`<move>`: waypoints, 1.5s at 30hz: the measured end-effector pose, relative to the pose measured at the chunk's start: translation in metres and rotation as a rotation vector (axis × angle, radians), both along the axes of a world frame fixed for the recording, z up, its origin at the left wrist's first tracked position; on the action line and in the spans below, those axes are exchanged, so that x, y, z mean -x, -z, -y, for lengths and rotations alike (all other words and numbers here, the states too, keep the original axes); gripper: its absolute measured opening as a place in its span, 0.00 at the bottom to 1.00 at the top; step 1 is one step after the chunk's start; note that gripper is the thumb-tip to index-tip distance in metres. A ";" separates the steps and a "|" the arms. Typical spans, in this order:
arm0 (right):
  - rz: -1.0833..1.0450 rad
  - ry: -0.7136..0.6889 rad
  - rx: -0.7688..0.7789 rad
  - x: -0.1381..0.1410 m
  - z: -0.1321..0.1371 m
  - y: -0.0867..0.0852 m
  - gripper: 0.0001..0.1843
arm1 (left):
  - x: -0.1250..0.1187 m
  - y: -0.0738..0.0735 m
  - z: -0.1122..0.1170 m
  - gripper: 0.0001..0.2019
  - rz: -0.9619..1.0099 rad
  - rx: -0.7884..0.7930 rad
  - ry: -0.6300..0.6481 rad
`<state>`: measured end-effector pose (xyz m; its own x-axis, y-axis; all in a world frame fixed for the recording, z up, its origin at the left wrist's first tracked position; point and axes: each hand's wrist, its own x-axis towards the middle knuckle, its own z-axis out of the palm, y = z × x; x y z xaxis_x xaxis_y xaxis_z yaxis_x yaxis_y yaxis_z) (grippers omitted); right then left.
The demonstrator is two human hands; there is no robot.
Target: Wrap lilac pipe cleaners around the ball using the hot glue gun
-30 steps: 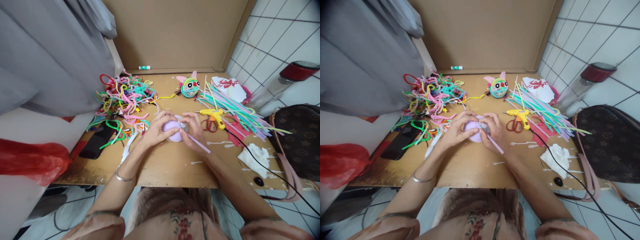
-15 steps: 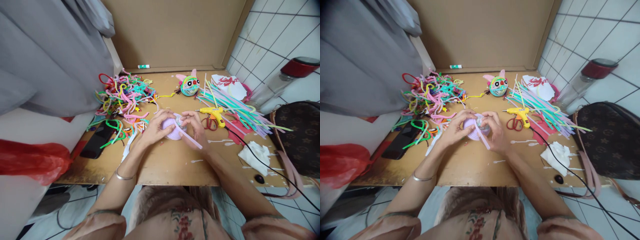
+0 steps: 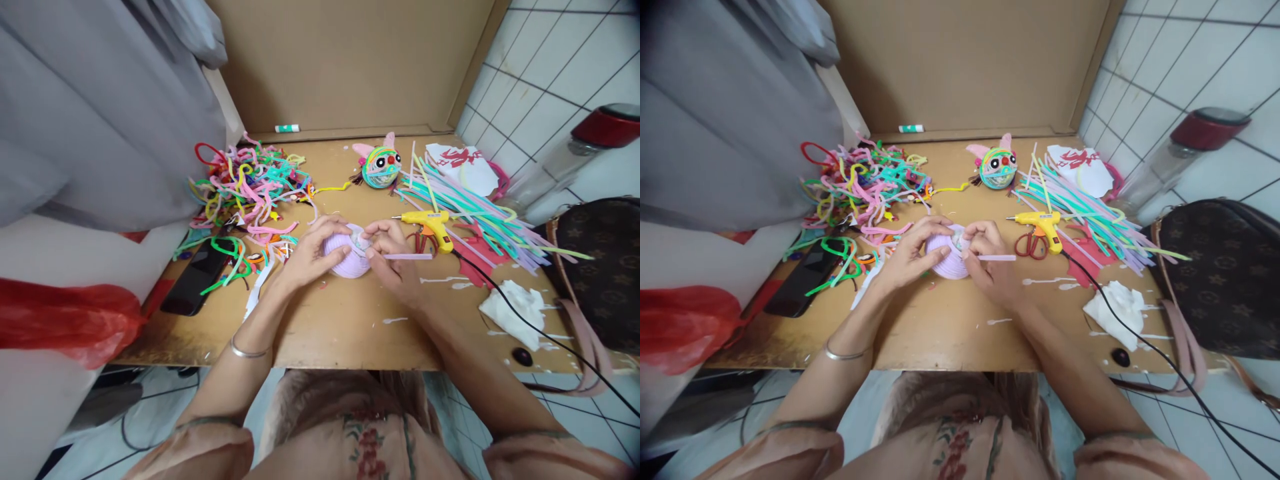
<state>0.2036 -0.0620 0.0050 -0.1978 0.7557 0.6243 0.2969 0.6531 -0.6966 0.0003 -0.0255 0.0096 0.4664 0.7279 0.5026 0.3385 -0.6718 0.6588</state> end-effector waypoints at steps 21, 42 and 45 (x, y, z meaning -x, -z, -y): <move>-0.013 0.011 0.063 -0.002 -0.006 0.005 0.13 | -0.003 0.000 0.006 0.30 -0.153 -0.130 -0.095; -0.049 0.058 0.098 0.003 -0.003 0.005 0.14 | -0.004 -0.001 0.005 0.29 -0.144 -0.131 -0.021; -0.054 0.046 0.102 0.003 -0.003 0.004 0.14 | -0.007 0.003 0.005 0.38 -0.136 -0.117 -0.018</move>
